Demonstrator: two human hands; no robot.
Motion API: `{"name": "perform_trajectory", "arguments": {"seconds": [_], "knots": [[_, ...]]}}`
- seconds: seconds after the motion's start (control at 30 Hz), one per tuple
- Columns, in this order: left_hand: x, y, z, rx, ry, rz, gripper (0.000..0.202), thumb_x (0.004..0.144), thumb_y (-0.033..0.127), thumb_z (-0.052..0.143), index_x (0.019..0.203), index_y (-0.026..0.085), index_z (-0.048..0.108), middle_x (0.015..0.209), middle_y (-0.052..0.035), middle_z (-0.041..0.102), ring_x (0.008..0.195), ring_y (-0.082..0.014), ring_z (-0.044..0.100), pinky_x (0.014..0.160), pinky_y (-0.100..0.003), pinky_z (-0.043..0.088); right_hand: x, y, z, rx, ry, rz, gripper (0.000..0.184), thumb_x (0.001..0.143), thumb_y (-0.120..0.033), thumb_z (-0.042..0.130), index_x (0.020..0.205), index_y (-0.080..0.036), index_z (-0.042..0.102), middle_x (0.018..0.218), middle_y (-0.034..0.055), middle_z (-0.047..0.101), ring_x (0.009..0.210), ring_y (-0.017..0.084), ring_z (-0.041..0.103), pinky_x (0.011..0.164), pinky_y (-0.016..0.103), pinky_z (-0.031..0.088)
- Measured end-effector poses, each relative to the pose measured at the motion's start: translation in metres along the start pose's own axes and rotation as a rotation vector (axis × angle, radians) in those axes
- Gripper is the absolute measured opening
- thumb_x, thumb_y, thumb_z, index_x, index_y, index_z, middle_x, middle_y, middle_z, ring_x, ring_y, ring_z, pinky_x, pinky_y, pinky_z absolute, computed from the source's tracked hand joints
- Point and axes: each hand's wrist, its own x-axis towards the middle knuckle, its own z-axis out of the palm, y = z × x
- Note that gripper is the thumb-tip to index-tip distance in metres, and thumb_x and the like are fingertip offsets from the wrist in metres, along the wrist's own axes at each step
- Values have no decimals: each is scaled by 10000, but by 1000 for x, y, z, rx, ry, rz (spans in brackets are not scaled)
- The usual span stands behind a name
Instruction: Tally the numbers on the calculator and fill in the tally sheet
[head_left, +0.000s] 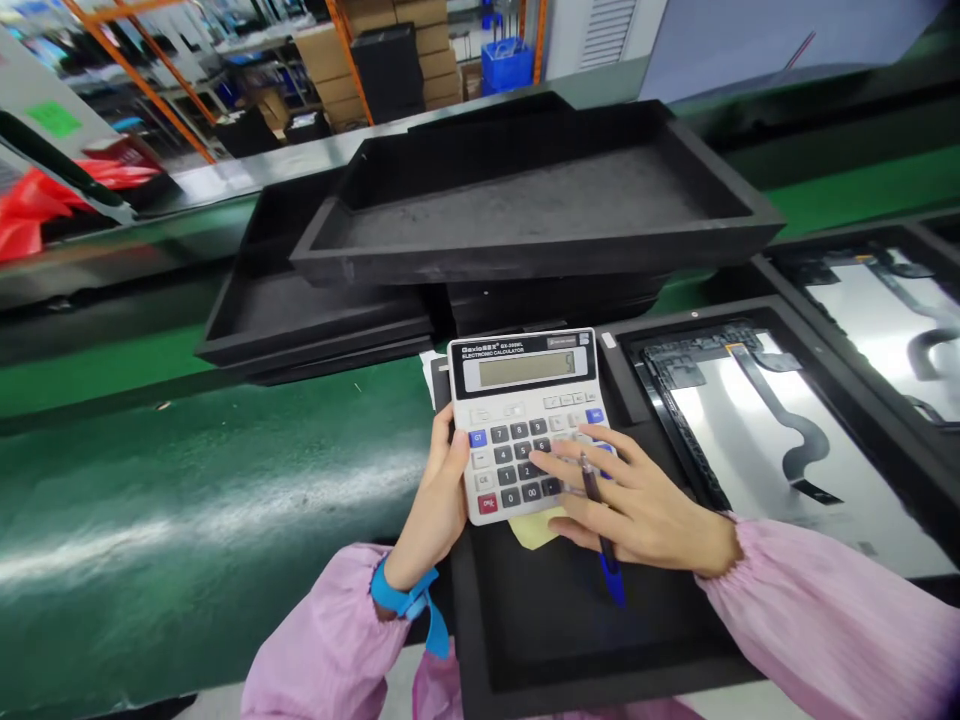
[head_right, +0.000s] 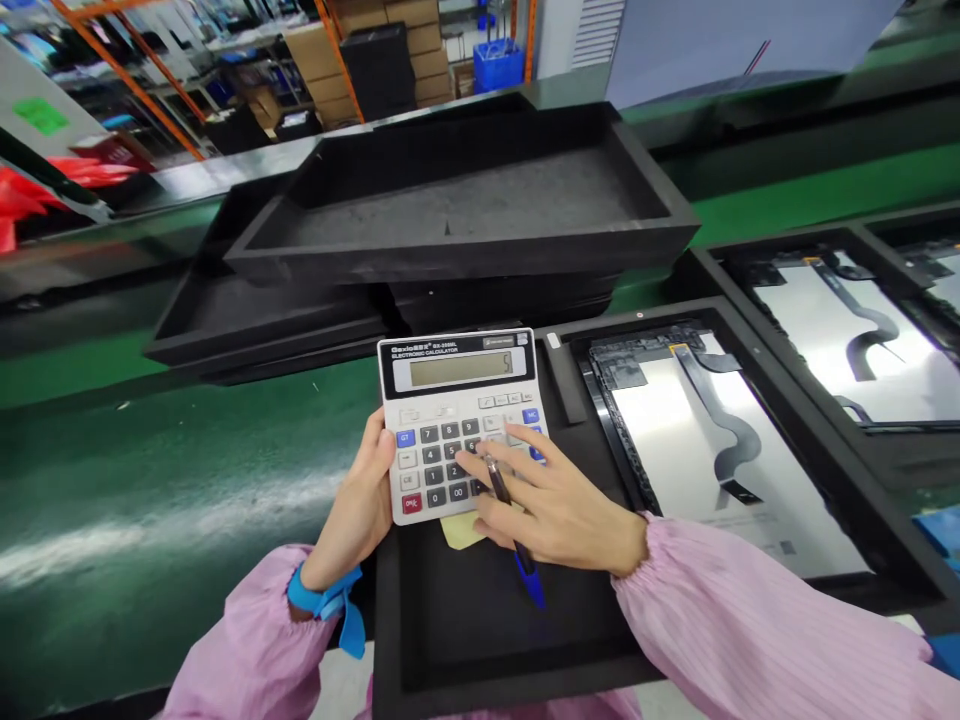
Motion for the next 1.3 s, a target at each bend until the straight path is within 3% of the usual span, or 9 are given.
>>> {"name": "perform_trajectory", "arguments": {"seconds": [0.27,0.43,0.57,0.8,0.9,1.0,1.13,1.2,1.3], "knots": [[-3,1,-1,30,22,-8,361,956,404,466,1288,289,385,1217,-32,605,1112,-184,586,937,-304,479,3,1,0,0,-117,21,111,924,-226,465,902,-163,554,1369,82,487,1227,275,457,1045,553,336],[-3,0,-3,30,32,-21,432,922,442,522,1302,295,380,1208,-36,609,1100,-199,596,938,-323,481,2,3,-11,-41,223,212,145,799,-112,555,709,-166,454,1012,41,685,960,235,600,856,449,462],[-2,-1,-3,49,46,-22,480,899,460,555,1317,306,379,1208,-34,612,1110,-211,594,950,-334,474,5,4,-16,-78,234,259,224,754,-47,579,676,-175,413,822,-11,697,819,239,620,732,427,439],[0,-2,-4,62,19,18,440,914,443,532,1295,277,388,1232,-45,603,1145,-216,573,974,-337,452,1,3,-13,-124,150,218,210,795,-76,603,709,-165,434,909,-21,699,898,251,599,809,460,435],[0,-5,-7,94,-17,63,395,951,420,470,1316,298,380,1270,-33,584,1146,-204,571,974,-332,447,3,1,-8,-72,124,105,116,847,-158,577,773,-166,489,1104,34,661,995,255,557,896,502,419],[0,-8,-9,111,-42,88,380,965,413,445,1325,312,383,1307,-23,564,1184,-199,547,1011,-335,418,10,-2,-2,11,-22,-7,152,944,-291,481,869,-168,528,1324,55,533,1170,271,472,1049,552,300],[0,-8,-9,101,-48,85,386,969,406,443,1336,315,369,1321,-14,551,1224,-181,514,1055,-320,377,14,-2,-1,63,-105,-3,344,989,-453,386,952,-156,554,1338,60,517,1261,283,402,1124,568,167],[0,-7,-9,109,-32,76,394,965,413,447,1336,310,366,1298,-15,564,1202,-183,529,1030,-316,400,7,2,-7,161,-68,-10,300,985,-414,399,966,-154,548,1277,76,564,1225,266,450,1109,564,230],[0,-5,-7,117,-1,48,396,958,419,457,1329,311,368,1251,-11,589,1173,-185,547,992,-308,432,-11,11,-20,227,61,-23,148,922,-225,415,876,-158,539,1144,96,636,1117,238,544,997,494,412]]}}
